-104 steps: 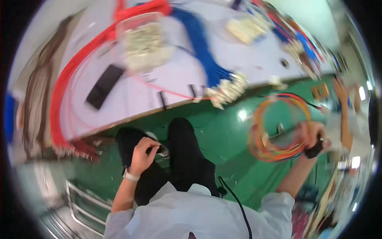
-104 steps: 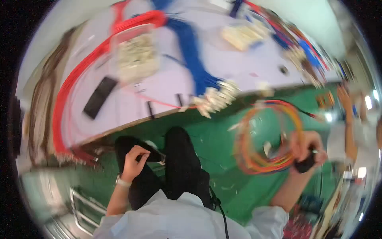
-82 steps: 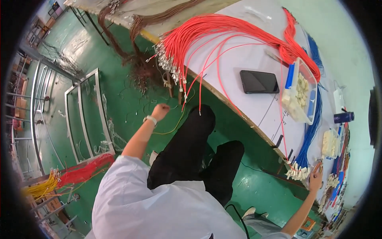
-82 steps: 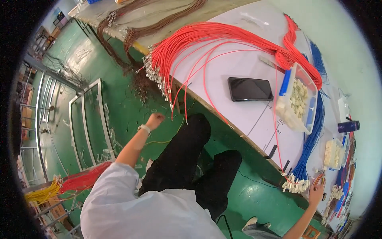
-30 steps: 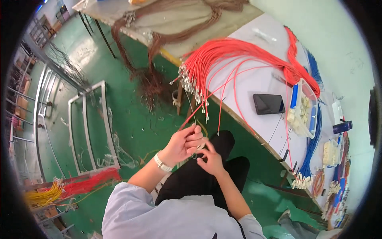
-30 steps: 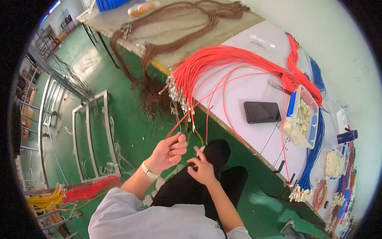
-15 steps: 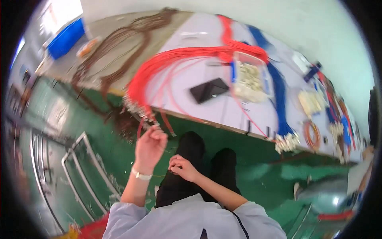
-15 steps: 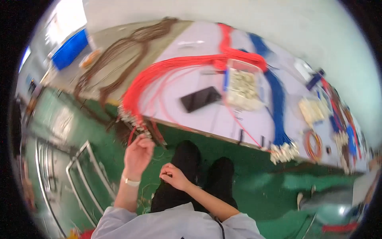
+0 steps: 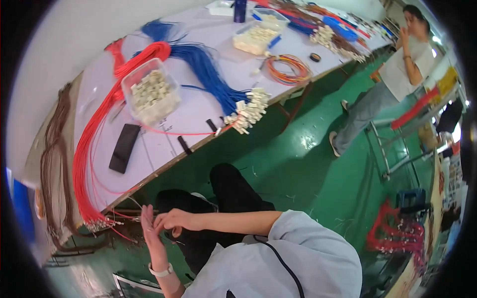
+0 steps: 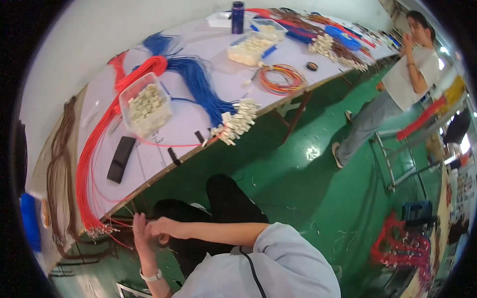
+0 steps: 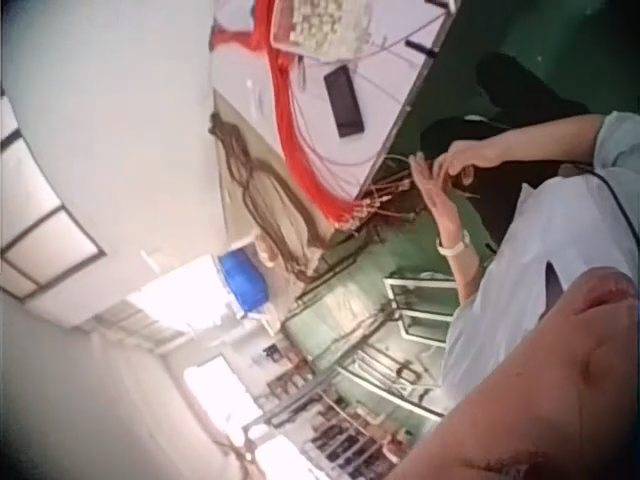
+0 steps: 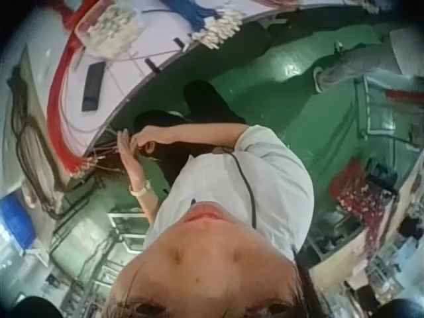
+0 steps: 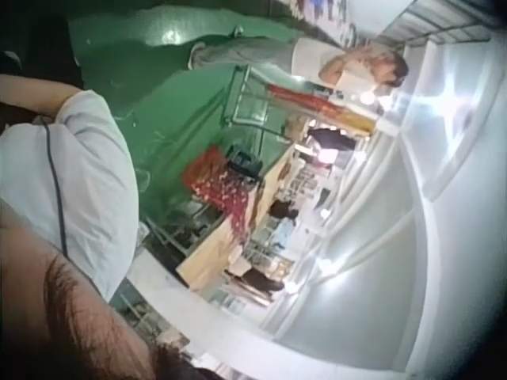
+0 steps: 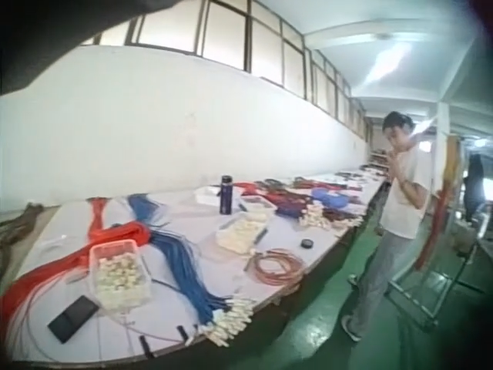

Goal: Assembling electrical wire harnesses by bundling color-coded wires, applying electrical tape, and inserting wires into plastic connectors.

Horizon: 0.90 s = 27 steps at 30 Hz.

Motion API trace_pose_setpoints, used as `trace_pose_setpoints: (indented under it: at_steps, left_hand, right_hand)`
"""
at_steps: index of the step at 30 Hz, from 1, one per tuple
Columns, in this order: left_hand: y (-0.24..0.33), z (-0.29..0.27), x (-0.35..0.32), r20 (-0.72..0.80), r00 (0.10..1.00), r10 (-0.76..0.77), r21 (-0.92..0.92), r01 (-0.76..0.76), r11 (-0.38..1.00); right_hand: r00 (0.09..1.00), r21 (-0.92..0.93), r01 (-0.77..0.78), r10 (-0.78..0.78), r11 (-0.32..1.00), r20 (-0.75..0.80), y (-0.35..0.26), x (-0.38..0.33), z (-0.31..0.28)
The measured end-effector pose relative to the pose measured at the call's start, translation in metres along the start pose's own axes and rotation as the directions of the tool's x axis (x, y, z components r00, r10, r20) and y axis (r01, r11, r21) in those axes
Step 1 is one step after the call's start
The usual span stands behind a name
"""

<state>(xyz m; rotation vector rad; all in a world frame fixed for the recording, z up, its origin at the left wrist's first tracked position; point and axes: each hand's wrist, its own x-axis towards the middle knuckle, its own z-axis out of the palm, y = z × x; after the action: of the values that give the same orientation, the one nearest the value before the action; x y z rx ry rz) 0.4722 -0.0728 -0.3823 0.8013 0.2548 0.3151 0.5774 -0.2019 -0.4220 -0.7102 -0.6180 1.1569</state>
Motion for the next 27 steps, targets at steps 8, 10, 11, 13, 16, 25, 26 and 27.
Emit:
trace_pose_setpoints:
  at_steps: [8,10,11,13,16,25,26,27]
  left_hand:
    - [-0.035,0.025,-0.019,0.090,0.979,-0.181,0.790,0.041,0.612]
    - [-0.036,0.044,-0.003,-0.067,0.997,-0.025,0.365,0.048,0.930]
    - [-0.028,0.060,0.009,-0.157,0.986,-0.053,0.001,0.054,0.999]
    - [-0.008,0.062,0.036,0.088,0.994,-0.061,-0.189,0.077,0.979]
    - [0.012,0.065,0.061,0.186,0.982,0.018,-0.281,0.035,0.959]
    - [-0.063,0.084,0.024,0.385,0.811,-0.442,0.900,-0.224,0.373]
    - [-0.070,0.076,0.020,0.403,0.780,-0.480,0.886,-0.200,0.419]
    - [-0.075,0.076,0.019,0.424,0.743,-0.518,0.870,-0.175,0.461]
  right_hand:
    - [0.982,0.215,0.187,-0.187,0.959,-0.020,-0.065,-0.035,-0.040]
    - [0.991,0.156,-0.033,0.013,0.987,0.131,-0.036,-0.044,-0.047]
    - [0.976,0.059,-0.114,0.101,0.992,0.191,-0.020,-0.049,-0.046]
    - [0.970,-0.023,-0.176,0.177,0.984,0.166,0.008,-0.059,-0.032]
    - [0.964,-0.171,-0.182,0.210,0.968,0.161,0.005,-0.070,-0.026]
    - [0.891,-0.218,0.325,-0.375,0.920,-0.256,-0.076,-0.089,-0.077]
    - [0.898,-0.119,0.345,-0.364,0.931,-0.246,-0.090,-0.093,-0.072]
    - [0.903,-0.021,0.365,-0.359,0.931,-0.237,-0.106,-0.097,-0.066]
